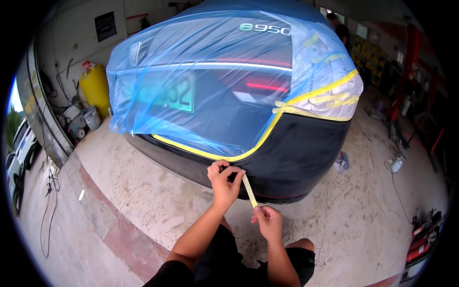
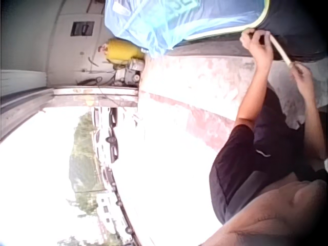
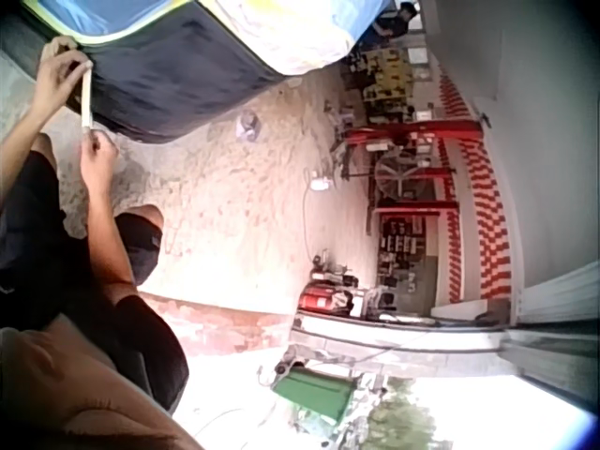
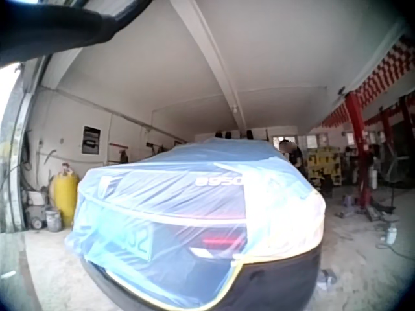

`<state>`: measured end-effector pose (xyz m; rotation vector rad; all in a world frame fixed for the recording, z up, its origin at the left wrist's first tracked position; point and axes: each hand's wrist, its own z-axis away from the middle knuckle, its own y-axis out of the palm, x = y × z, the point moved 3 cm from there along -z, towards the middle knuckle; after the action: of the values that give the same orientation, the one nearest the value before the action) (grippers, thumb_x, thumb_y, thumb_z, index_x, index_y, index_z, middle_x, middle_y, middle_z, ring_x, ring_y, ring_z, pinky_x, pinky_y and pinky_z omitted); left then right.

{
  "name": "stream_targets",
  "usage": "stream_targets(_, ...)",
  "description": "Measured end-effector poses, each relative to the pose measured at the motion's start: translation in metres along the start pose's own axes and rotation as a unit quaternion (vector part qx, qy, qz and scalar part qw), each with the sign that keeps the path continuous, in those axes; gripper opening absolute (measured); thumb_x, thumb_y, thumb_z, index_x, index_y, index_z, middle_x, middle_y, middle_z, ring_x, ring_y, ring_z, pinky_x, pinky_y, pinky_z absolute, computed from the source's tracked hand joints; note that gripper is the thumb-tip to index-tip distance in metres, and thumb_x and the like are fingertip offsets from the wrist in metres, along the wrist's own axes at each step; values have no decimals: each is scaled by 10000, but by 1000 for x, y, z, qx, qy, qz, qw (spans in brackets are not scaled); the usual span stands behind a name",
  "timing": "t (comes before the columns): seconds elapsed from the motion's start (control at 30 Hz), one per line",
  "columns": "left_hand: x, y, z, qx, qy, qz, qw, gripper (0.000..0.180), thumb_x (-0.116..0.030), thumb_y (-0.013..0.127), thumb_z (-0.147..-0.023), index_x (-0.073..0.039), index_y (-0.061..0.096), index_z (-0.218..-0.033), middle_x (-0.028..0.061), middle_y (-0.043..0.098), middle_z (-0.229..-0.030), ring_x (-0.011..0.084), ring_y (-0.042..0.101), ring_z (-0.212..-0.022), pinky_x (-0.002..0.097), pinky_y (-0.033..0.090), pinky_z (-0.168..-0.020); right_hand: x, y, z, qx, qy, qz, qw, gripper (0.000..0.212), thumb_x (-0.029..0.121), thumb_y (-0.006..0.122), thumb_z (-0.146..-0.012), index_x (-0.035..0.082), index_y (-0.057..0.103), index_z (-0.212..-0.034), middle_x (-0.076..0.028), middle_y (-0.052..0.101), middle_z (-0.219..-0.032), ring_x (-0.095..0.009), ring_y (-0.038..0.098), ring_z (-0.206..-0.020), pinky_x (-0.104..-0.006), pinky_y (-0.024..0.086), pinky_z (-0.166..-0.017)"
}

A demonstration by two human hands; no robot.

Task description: The person applies yellow masking tape along the edges of a blue protective plastic sheet covering the rear of a car. They smooth the tape onto the plastic and the car's bumper, then tear off pieces to continue the process around the rear corners and lower bumper area.

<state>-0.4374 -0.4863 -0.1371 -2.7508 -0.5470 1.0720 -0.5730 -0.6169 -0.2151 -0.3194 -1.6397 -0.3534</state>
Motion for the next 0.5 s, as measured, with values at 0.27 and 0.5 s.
stream_targets(0.27,13,10,9,-83,30,-24,996,377,-215,880,-748,-81,671,-1031,132,497,-1113,315,456,-1077,424,338,-953,8,-6,32,107,-138,-166,971,252,93,592,-998,-56,654,-805,-88,675,-757,-137,652,-693,-277,532,-664)
stream_targets(0.5,15,9,3,-117,-30,-59,991,605,-207,912,-706,-9,534,-1136,102,523,-1036,290,457,-982,403,383,-883,-17,-25,46,33,-50,-90,994,298,111,586,-990,-38,634,-737,-84,642,-675,-137,629,-632,-257,482,-593)
